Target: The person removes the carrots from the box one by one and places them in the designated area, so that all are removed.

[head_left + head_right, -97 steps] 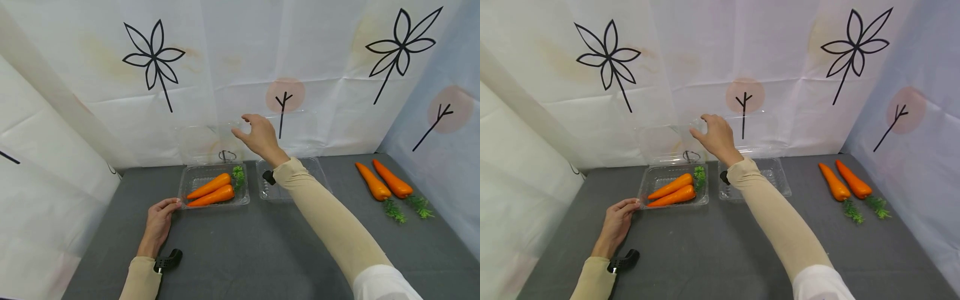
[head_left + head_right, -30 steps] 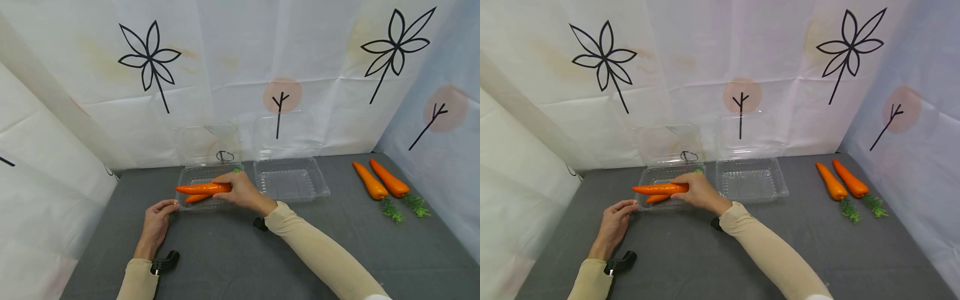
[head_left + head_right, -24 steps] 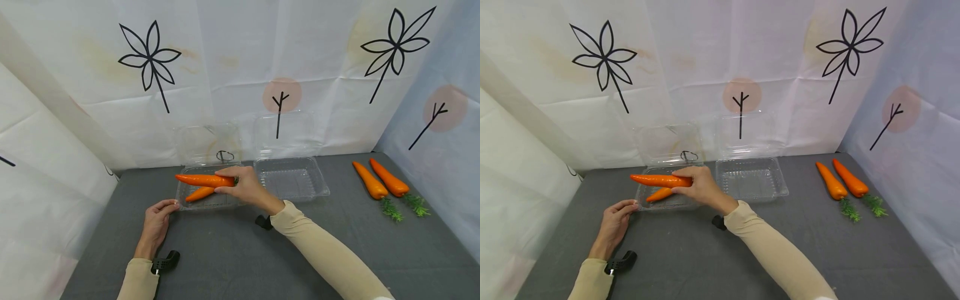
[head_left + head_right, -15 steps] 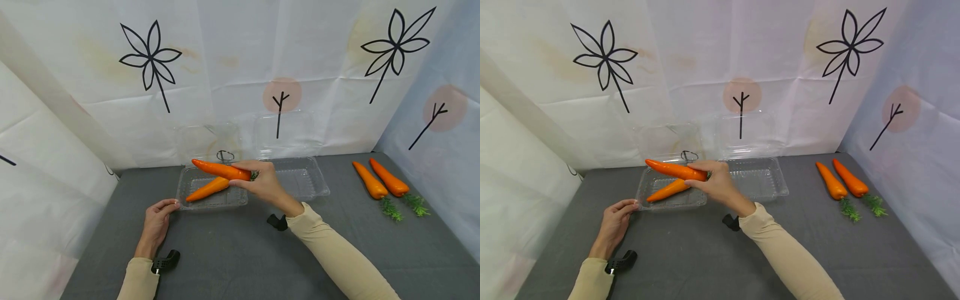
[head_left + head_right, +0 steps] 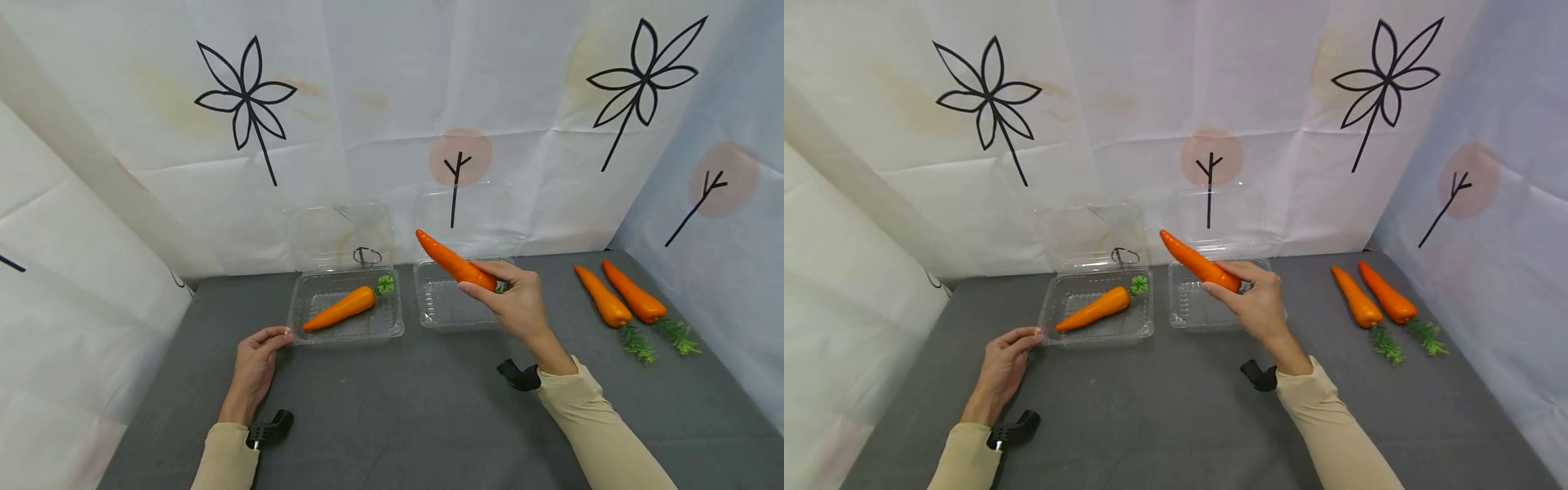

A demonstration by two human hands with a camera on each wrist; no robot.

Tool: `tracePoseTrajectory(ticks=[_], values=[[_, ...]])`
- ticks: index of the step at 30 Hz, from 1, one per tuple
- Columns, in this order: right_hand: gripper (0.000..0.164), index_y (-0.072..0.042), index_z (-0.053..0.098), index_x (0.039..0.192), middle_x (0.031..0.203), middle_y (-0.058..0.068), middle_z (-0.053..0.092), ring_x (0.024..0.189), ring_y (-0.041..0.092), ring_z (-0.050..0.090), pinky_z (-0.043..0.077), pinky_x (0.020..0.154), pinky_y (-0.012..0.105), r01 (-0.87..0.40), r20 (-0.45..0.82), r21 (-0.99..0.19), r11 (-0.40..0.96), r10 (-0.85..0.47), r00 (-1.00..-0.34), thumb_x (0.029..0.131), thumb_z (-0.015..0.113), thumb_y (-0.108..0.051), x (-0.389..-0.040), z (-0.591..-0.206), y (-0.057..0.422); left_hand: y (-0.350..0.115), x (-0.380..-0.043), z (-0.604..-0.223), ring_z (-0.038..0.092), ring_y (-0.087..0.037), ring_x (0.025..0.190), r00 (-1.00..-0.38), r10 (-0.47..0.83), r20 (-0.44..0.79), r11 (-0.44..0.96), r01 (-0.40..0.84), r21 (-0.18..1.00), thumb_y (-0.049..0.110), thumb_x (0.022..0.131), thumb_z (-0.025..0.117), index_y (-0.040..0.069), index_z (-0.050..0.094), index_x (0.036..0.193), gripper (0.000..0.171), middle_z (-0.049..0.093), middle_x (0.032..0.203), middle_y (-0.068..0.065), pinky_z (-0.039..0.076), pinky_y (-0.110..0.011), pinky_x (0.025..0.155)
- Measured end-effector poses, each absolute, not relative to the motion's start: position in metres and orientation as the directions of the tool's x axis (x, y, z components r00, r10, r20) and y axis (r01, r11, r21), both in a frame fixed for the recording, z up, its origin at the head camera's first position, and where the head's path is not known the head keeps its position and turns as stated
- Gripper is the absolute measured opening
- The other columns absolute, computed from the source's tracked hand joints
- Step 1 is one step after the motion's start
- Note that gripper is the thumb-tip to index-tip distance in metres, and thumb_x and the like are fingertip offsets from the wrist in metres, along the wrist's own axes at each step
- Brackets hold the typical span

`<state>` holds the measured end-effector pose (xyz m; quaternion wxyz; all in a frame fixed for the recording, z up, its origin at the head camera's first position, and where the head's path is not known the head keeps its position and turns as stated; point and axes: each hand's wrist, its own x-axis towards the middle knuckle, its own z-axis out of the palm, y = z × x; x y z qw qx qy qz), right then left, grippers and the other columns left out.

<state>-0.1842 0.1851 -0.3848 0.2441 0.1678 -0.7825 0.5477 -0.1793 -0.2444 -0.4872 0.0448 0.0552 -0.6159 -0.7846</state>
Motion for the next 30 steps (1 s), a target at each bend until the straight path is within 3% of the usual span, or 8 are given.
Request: tracePoseTrajectory(ticks=[4,11,15,19,25,30], values=[[0.042,0.003,0.075,0.117,0.111,0.020,0.072,0.090,0.007,0.062,0.048,0.068,0.017,-0.485,0.550,-0.790,0.375,0.086,-0.831,0.076,0.083,0.012,-0.178,-0.389,0.214,-0.244,-0.179,-0.487,0.060,-0.015,0.089,-0.989,-0.142,-0.037,-0.231,-0.003,0.973,-0.008,0.090,0.070,0.000,0.075,0.090,0.010,0.071,0.088,0.000,0.049,-0.023,0.087],[0.040,0.000,0.073,0.121,0.101,-0.016,0.068,0.077,0.005,0.061,0.047,0.057,0.017,-0.317,0.468,-0.810,0.493,0.218,-0.857,0.083,0.084,-0.002,-0.170,-0.398,0.259,-0.244,-0.179,-0.487,0.060,-0.015,0.088,-0.989,-0.141,-0.039,-0.226,-0.007,0.974,-0.010,0.091,0.068,0.002,0.075,0.088,0.014,0.070,0.087,0.001,0.049,-0.022,0.087],[0.042,0.000,0.072,0.123,0.099,0.003,0.071,0.063,0.003,0.057,0.043,0.049,0.018,-0.198,0.419,-0.797,0.570,0.286,-0.862,0.084,0.085,-0.013,-0.167,-0.406,0.277,-0.244,-0.178,-0.487,0.060,-0.014,0.088,-0.989,-0.140,-0.039,-0.223,-0.007,0.975,-0.009,0.091,0.068,0.001,0.075,0.089,0.012,0.070,0.087,0.001,0.049,-0.022,0.087],[0.046,0.000,0.072,0.124,0.092,0.026,0.071,0.058,0.012,0.052,0.040,0.046,0.024,-0.058,0.363,-0.753,0.655,0.341,-0.867,0.086,0.085,-0.023,-0.166,-0.415,0.291,-0.244,-0.177,-0.487,0.060,-0.014,0.088,-0.990,-0.136,-0.039,-0.216,-0.009,0.976,-0.008,0.092,0.068,0.000,0.074,0.091,0.010,0.070,0.088,0.001,0.049,-0.022,0.087],[0.048,0.004,0.071,0.122,0.078,0.028,0.069,0.061,0.030,0.048,0.030,0.064,0.034,0.072,0.337,-0.668,0.741,0.387,-0.858,0.086,0.084,-0.025,-0.169,-0.428,0.307,-0.243,-0.178,-0.485,0.059,-0.014,0.088,-0.988,-0.145,-0.053,-0.203,-0.023,0.979,-0.007,0.091,0.069,0.000,0.074,0.091,0.008,0.068,0.089,0.000,0.050,-0.022,0.087],[0.048,0.009,0.071,0.118,0.093,0.032,0.069,0.060,0.038,0.050,0.034,0.065,0.045,0.158,0.297,-0.597,0.787,0.399,-0.868,0.087,0.081,-0.027,-0.170,-0.436,0.319,-0.244,-0.177,-0.485,0.058,-0.016,0.091,-0.985,-0.159,-0.074,-0.191,-0.043,0.981,-0.006,0.091,0.070,-0.001,0.074,0.091,0.007,0.068,0.090,0.000,0.048,-0.022,0.089]])
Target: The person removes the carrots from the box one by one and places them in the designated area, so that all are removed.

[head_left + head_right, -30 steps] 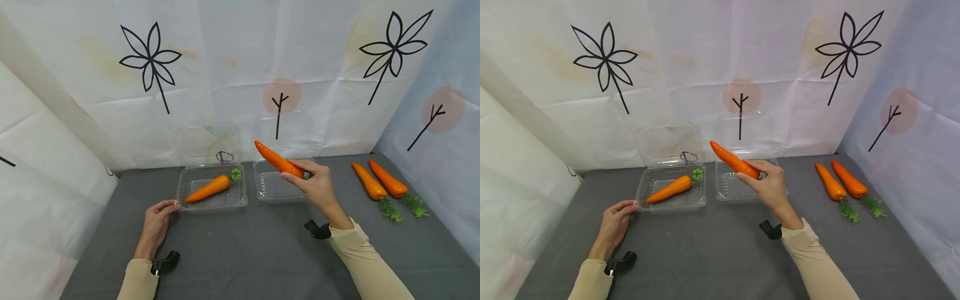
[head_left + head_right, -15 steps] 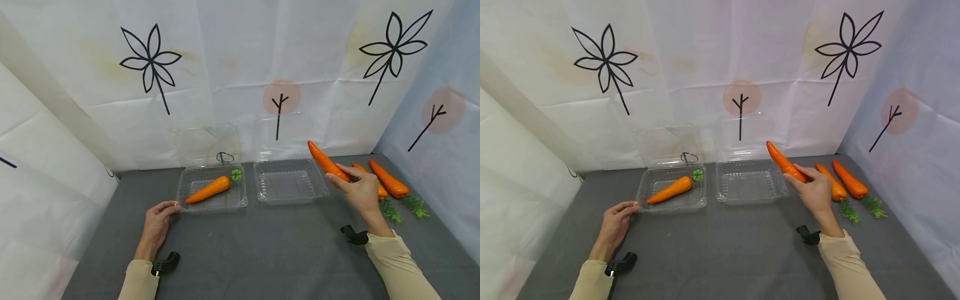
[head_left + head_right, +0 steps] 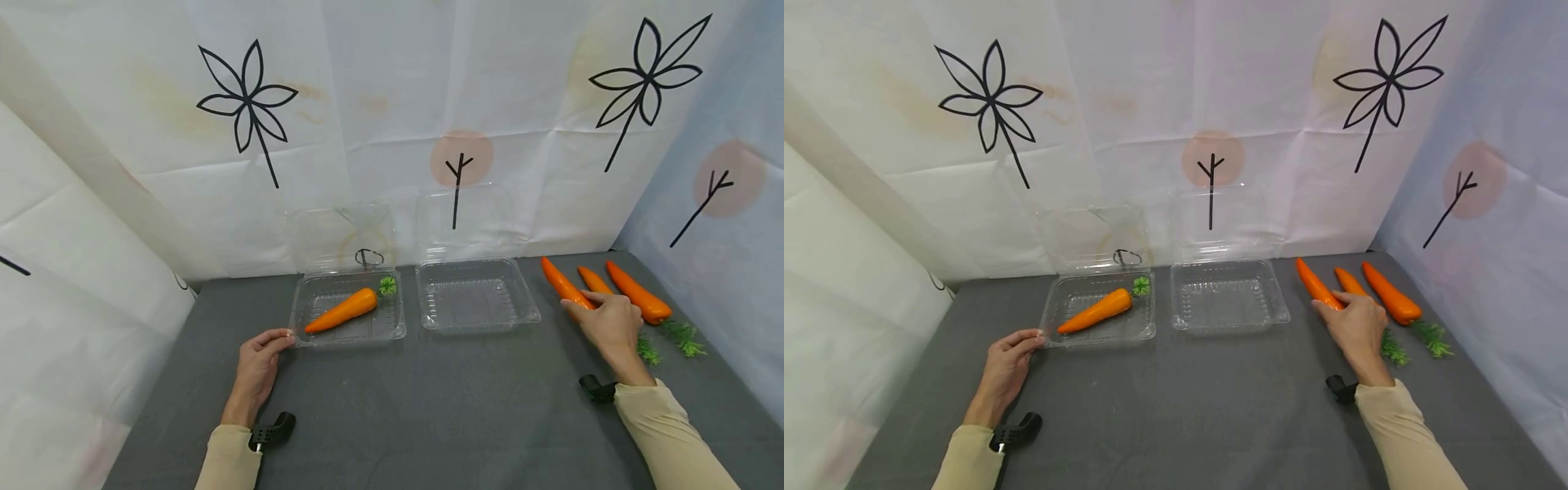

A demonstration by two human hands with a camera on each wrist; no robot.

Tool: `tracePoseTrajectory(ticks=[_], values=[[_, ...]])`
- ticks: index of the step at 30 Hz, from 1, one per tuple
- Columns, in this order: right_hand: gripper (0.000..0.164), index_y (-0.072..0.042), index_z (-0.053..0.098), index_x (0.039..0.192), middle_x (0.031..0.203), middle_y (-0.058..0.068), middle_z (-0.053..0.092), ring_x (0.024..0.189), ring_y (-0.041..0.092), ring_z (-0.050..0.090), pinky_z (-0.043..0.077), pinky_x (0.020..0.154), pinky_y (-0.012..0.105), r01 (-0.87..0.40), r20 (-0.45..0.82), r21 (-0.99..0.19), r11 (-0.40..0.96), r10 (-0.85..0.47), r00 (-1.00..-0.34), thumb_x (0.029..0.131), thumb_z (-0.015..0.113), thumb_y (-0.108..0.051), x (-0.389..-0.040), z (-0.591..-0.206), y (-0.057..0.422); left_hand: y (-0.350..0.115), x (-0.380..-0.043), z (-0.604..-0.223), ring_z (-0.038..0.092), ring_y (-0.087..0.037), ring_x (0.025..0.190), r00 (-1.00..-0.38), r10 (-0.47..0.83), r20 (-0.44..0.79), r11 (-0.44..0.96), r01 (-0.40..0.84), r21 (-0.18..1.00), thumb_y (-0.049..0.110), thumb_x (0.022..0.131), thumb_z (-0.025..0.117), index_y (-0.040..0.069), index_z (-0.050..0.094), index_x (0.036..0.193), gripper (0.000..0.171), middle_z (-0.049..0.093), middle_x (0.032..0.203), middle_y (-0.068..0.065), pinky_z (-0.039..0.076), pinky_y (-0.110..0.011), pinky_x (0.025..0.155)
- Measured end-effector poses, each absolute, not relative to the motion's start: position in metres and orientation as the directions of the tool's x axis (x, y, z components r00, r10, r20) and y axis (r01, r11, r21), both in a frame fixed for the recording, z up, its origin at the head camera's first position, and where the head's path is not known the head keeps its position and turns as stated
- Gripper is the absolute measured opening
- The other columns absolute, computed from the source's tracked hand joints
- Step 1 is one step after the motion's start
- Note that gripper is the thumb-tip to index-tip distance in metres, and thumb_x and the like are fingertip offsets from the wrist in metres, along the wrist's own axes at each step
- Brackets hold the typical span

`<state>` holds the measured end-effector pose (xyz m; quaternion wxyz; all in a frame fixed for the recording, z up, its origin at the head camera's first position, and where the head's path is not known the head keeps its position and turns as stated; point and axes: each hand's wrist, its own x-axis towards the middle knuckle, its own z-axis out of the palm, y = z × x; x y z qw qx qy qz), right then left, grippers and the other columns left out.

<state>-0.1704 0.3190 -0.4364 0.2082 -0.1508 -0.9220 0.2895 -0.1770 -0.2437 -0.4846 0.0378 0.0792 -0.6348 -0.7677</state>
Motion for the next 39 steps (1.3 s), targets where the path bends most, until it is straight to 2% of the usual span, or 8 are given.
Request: tracePoseTrajectory(ticks=[4,10,18,22,26,29,34,39], values=[[0.051,0.012,0.070,0.117,0.100,0.037,0.067,0.061,0.041,0.052,0.037,0.066,0.052,0.193,0.258,-0.544,0.817,0.382,-0.887,0.087,0.080,-0.028,-0.170,-0.442,0.328,-0.244,-0.176,-0.485,0.058,-0.017,0.092,-0.984,-0.161,-0.076,-0.191,-0.045,0.981,-0.006,0.091,0.070,-0.001,0.074,0.092,0.007,0.068,0.092,0.000,0.048,-0.022,0.090],[0.052,0.013,0.069,0.117,0.094,0.036,0.066,0.051,0.034,0.050,0.038,0.051,0.042,0.224,0.211,-0.502,0.836,0.369,-0.905,0.087,0.081,-0.029,-0.169,-0.447,0.335,-0.244,-0.176,-0.486,0.058,-0.016,0.091,-0.982,-0.170,-0.079,-0.194,-0.046,0.980,-0.007,0.091,0.070,-0.001,0.074,0.090,0.007,0.068,0.092,-0.002,0.048,-0.023,0.089],[0.055,0.013,0.068,0.118,0.094,0.038,0.063,0.053,0.035,0.051,0.038,0.049,0.042,0.256,0.164,-0.464,0.848,0.366,-0.916,0.088,0.080,-0.031,-0.170,-0.449,0.339,-0.244,-0.176,-0.486,0.058,-0.017,0.092,-0.983,-0.171,-0.071,-0.184,-0.039,0.982,-0.006,0.090,0.072,-0.002,0.074,0.093,0.005,0.068,0.093,-0.003,0.048,-0.023,0.089],[0.059,0.013,0.067,0.119,0.083,0.032,0.062,0.052,0.033,0.049,0.037,0.048,0.042,0.268,0.153,-0.446,0.854,0.368,-0.917,0.087,0.081,-0.034,-0.170,-0.448,0.339,-0.244,-0.177,-0.486,0.058,-0.018,0.093,-0.982,-0.173,-0.070,-0.187,-0.037,0.982,-0.006,0.089,0.072,-0.002,0.074,0.092,0.005,0.068,0.093,-0.004,0.048,-0.023,0.090],[0.060,0.013,0.067,0.118,0.066,0.020,0.058,0.049,0.029,0.046,0.036,0.046,0.042,0.263,0.166,-0.428,0.864,0.361,-0.918,0.086,0.081,-0.036,-0.171,-0.445,0.336,-0.244,-0.177,-0.487,0.057,-0.018,0.093,-0.984,-0.168,-0.066,-0.191,-0.034,0.981,-0.005,0.089,0.072,-0.002,0.074,0.092,0.005,0.068,0.092,-0.002,0.048,-0.023,0.090],[0.054,0.012,0.070,0.110,0.056,0.013,0.050,0.046,0.028,0.043,0.035,0.045,0.041,0.245,0.203,-0.418,0.875,0.353,-0.913,0.087,0.081,-0.036,-0.170,-0.442,0.334,-0.243,-0.177,-0.486,0.058,-0.018,0.092,-0.985,-0.163,-0.061,-0.197,-0.028,0.980,-0.007,0.089,0.071,-0.001,0.074,0.090,0.007,0.069,0.091,-0.001,0.048,-0.023,0.089],[0.046,0.009,0.071,0.098,0.054,0.014,0.050,0.047,0.032,0.044,0.034,0.045,0.043,0.226,0.268,-0.427,0.876,0.361,-0.893,0.087,0.080,-0.035,-0.169,-0.436,0.331,-0.243,-0.177,-0.485,0.059,-0.016,0.090,-0.988,-0.148,-0.052,-0.205,-0.021,0.979,-0.009,0.090,0.068,0.000,0.074,0.090,0.011,0.068,0.089,0.000,0.048,-0.022,0.090],[0.055,0.011,0.069,0.118,0.067,0.027,0.061,0.046,0.034,0.046,0.038,0.049,0.047,0.173,0.321,-0.424,0.889,0.326,-0.889,0.088,0.081,-0.033,-0.170,-0.424,0.317,-0.243,-0.177,-0.484,0.058,-0.015,0.090,-0.988,-0.142,-0.054,-0.211,-0.023,0.977,-0.009,0.090,0.069,-0.001,0.074,0.090,0.009,0.068,0.090,-0.001,0.048,-0.022,0.089]])
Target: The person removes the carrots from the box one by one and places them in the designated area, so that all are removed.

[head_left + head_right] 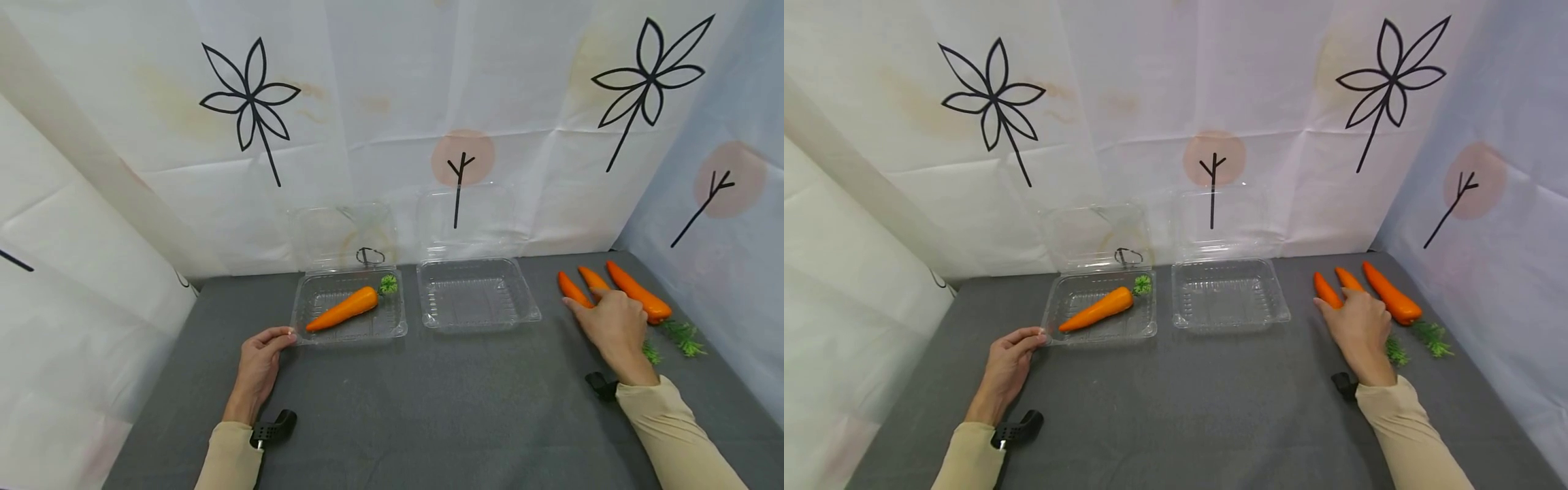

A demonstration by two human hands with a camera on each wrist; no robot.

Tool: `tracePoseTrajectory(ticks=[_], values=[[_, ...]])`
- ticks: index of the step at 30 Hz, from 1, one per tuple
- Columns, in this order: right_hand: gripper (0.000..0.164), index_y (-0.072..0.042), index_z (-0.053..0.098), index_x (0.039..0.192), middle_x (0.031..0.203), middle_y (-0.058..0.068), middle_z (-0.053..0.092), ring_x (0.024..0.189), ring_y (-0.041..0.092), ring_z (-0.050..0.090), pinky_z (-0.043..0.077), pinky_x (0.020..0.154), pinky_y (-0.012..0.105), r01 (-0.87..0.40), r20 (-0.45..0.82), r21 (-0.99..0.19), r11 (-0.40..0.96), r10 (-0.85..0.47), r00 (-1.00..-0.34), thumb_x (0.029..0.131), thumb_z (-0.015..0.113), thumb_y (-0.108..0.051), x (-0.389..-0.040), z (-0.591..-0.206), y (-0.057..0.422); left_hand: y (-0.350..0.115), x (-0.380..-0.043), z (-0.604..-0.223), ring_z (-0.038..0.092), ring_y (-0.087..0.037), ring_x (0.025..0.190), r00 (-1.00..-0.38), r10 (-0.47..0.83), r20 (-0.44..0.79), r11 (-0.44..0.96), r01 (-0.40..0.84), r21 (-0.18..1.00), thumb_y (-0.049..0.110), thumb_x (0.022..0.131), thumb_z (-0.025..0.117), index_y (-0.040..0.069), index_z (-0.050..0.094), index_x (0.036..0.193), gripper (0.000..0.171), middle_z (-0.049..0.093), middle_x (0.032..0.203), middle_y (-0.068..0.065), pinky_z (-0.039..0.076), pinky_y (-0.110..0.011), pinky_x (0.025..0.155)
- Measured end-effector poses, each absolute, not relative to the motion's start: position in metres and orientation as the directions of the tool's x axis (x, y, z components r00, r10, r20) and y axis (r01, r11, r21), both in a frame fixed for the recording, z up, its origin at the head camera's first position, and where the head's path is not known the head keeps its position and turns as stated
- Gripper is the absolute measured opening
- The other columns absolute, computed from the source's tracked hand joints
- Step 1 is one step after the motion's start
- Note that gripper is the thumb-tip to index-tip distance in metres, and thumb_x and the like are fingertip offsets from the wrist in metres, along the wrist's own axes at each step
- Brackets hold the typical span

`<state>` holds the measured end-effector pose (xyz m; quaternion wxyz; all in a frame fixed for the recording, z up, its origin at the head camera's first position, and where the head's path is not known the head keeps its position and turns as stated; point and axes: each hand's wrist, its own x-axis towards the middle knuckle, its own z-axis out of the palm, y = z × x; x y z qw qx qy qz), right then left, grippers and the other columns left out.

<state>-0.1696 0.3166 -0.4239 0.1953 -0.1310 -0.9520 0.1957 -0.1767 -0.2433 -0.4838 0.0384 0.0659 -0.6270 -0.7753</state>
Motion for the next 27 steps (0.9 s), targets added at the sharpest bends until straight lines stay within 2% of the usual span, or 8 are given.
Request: tracePoseTrajectory(ticks=[2,6,9,11,14,18,27], values=[[0.059,0.012,0.066,0.123,0.078,0.032,0.066,0.048,0.034,0.048,0.038,0.052,0.047,0.134,0.342,-0.424,0.896,0.296,-0.892,0.087,0.082,-0.032,-0.170,-0.419,0.308,-0.243,-0.177,-0.484,0.058,-0.015,0.090,-0.989,-0.139,-0.054,-0.211,-0.024,0.977,-0.009,0.090,0.069,-0.001,0.073,0.091,0.009,0.068,0.090,-0.001,0.047,-0.022,0.089],[0.058,0.013,0.066,0.122,0.077,0.029,0.067,0.050,0.032,0.050,0.037,0.050,0.042,0.006,0.376,-0.432,0.902,0.187,-0.908,0.086,0.084,-0.028,-0.172,-0.411,0.288,-0.244,-0.178,-0.484,0.058,-0.015,0.090,-0.988,-0.140,-0.058,-0.205,-0.029,0.978,-0.008,0.091,0.068,0.001,0.074,0.090,0.011,0.068,0.089,0.000,0.048,-0.022,0.089],[0.055,0.013,0.067,0.120,0.086,0.026,0.071,0.064,0.038,0.063,0.046,0.051,0.043,-0.124,0.401,-0.454,0.882,0.078,-0.913,0.084,0.085,-0.024,-0.174,-0.409,0.273,-0.243,-0.178,-0.485,0.058,-0.015,0.090,-0.987,-0.144,-0.064,-0.208,-0.033,0.977,-0.009,0.090,0.068,0.003,0.074,0.088,0.013,0.068,0.090,0.000,0.048,-0.022,0.089],[0.052,0.012,0.068,0.120,0.104,0.028,0.071,0.082,0.043,0.068,0.054,0.060,0.049,-0.197,0.412,-0.484,0.852,0.024,-0.911,0.083,0.086,-0.020,-0.175,-0.408,0.263,-0.244,-0.178,-0.485,0.058,-0.015,0.090,-0.987,-0.148,-0.065,-0.210,-0.033,0.977,-0.009,0.090,0.068,0.002,0.074,0.088,0.013,0.068,0.090,0.000,0.048,-0.022,0.089],[0.049,0.009,0.068,0.122,0.116,0.027,0.069,0.100,0.047,0.067,0.055,0.075,0.057,-0.270,0.399,-0.556,0.786,-0.033,-0.916,0.084,0.085,-0.016,-0.177,-0.408,0.248,-0.244,-0.179,-0.485,0.058,-0.016,0.090,-0.987,-0.150,-0.064,-0.207,-0.032,0.978,-0.009,0.090,0.068,0.002,0.074,0.089,0.012,0.068,0.090,-0.001,0.048,-0.022,0.089],[0.046,0.007,0.069,0.122,0.118,0.024,0.070,0.104,0.045,0.067,0.055,0.080,0.057,-0.342,0.386,-0.620,0.706,-0.105,-0.916,0.083,0.085,-0.012,-0.182,-0.409,0.227,-0.244,-0.179,-0.486,0.058,-0.016,0.091,-0.987,-0.148,-0.065,-0.203,-0.034,0.979,-0.008,0.090,0.069,0.002,0.074,0.088,0.011,0.068,0.090,-0.001,0.047,-0.022,0.090],[0.045,0.002,0.072,0.120,0.117,0.016,0.072,0.103,0.038,0.069,0.055,0.086,0.054,-0.447,0.373,-0.644,0.620,-0.255,-0.892,0.081,0.087,-0.015,-0.198,-0.412,0.176,-0.244,-0.178,-0.485,0.059,-0.015,0.089,-0.988,-0.143,-0.050,-0.204,-0.020,0.979,-0.009,0.090,0.068,0.001,0.074,0.089,0.012,0.068,0.090,0.000,0.048,-0.023,0.089]])
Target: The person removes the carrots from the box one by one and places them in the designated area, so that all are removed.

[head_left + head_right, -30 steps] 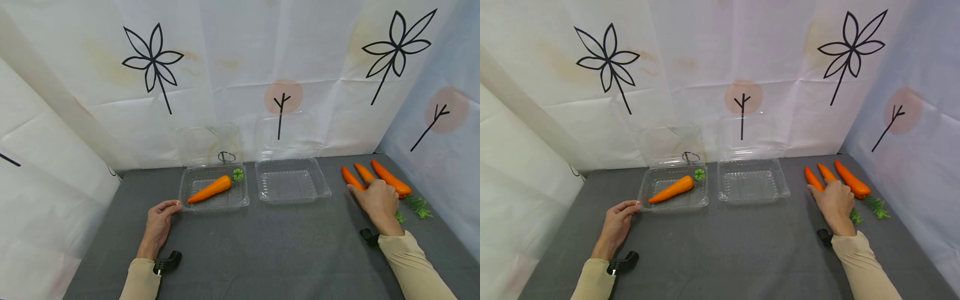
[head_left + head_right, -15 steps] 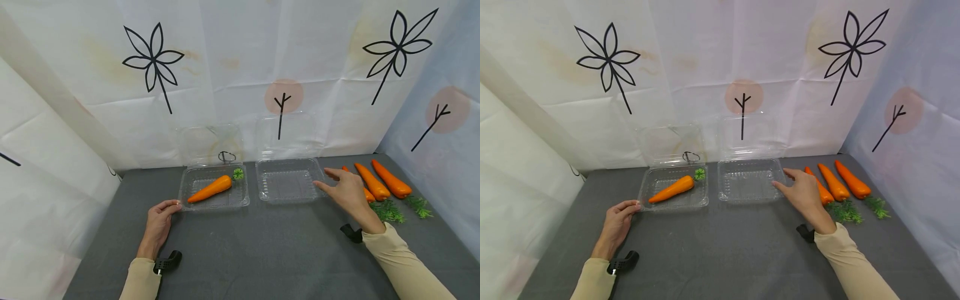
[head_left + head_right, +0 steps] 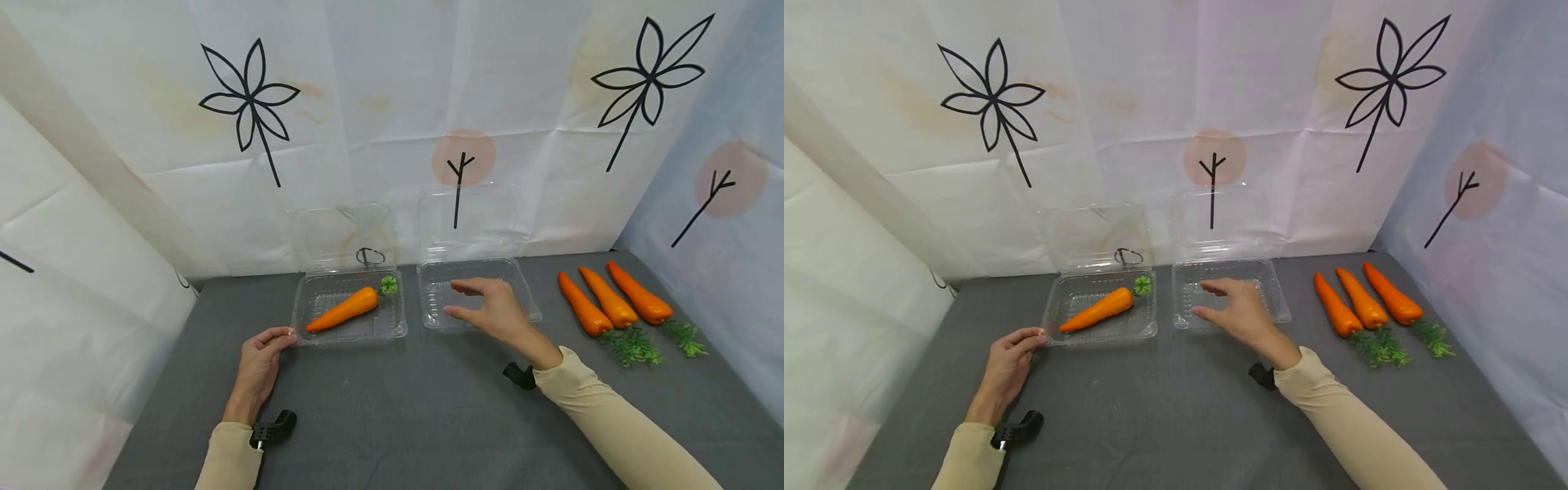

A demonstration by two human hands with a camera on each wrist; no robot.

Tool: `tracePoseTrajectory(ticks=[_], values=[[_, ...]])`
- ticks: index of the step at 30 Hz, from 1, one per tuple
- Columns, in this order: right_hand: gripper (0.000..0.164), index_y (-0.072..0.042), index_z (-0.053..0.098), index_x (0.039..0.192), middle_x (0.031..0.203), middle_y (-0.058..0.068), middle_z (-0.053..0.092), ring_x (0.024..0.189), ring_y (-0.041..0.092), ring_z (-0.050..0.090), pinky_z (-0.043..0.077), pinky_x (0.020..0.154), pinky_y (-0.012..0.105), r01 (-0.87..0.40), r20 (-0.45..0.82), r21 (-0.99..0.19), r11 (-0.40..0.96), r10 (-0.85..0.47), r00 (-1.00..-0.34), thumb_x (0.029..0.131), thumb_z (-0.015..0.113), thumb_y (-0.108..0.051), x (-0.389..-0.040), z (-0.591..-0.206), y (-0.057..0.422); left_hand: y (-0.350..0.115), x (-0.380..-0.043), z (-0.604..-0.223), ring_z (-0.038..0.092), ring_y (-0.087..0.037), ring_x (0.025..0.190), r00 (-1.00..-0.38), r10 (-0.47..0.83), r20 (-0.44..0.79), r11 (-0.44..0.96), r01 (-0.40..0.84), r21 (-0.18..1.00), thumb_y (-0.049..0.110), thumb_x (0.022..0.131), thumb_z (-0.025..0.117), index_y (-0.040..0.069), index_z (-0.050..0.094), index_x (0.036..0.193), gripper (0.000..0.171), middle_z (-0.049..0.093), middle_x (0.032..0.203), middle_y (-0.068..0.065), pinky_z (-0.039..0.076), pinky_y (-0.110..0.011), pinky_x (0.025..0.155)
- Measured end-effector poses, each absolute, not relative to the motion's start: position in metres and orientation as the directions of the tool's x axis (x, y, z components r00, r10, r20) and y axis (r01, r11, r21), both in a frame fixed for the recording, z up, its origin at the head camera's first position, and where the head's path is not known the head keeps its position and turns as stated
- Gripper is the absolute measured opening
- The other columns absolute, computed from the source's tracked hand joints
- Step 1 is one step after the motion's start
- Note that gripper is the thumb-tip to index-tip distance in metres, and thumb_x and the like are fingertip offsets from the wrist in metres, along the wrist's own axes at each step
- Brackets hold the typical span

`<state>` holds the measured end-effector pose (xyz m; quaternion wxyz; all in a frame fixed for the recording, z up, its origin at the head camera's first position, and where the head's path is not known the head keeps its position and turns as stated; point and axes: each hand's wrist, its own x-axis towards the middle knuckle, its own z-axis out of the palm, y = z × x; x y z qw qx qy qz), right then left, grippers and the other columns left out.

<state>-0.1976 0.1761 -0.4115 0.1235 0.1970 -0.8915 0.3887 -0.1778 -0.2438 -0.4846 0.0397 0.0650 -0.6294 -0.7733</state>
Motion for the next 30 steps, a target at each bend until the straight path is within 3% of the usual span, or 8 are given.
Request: tracePoseTrajectory(ticks=[12,23,30], values=[[0.051,0.001,0.067,0.129,0.125,0.014,0.069,0.113,0.035,0.065,0.052,0.094,0.053,-0.456,0.258,-0.725,0.515,-0.411,-0.875,0.085,0.084,-0.019,-0.216,-0.412,0.111,-0.244,-0.177,-0.485,0.057,-0.016,0.091,-0.986,-0.152,-0.066,-0.203,-0.034,0.979,-0.007,0.091,0.069,-0.002,0.073,0.092,0.006,0.068,0.092,-0.003,0.049,-0.023,0.089],[0.057,0.001,0.062,0.136,0.133,0.015,0.064,0.121,0.033,0.061,0.050,0.099,0.047,-0.527,0.194,-0.648,0.550,-0.549,-0.813,0.088,0.082,-0.021,-0.226,-0.419,0.064,-0.243,-0.178,-0.485,0.057,-0.015,0.090,-0.984,-0.160,-0.076,-0.190,-0.045,0.981,-0.009,0.090,0.069,-0.002,0.073,0.092,0.008,0.067,0.089,0.000,0.048,-0.023,0.088],[0.061,-0.002,0.059,0.140,0.141,0.014,0.059,0.133,0.033,0.051,0.040,0.110,0.048,-0.557,0.143,-0.547,0.625,-0.586,-0.798,0.088,0.083,-0.026,-0.232,-0.427,0.044,-0.243,-0.178,-0.486,0.057,-0.016,0.091,-0.984,-0.162,-0.077,-0.186,-0.046,0.982,-0.009,0.091,0.068,-0.003,0.072,0.094,0.008,0.067,0.090,0.000,0.048,-0.022,0.087]])
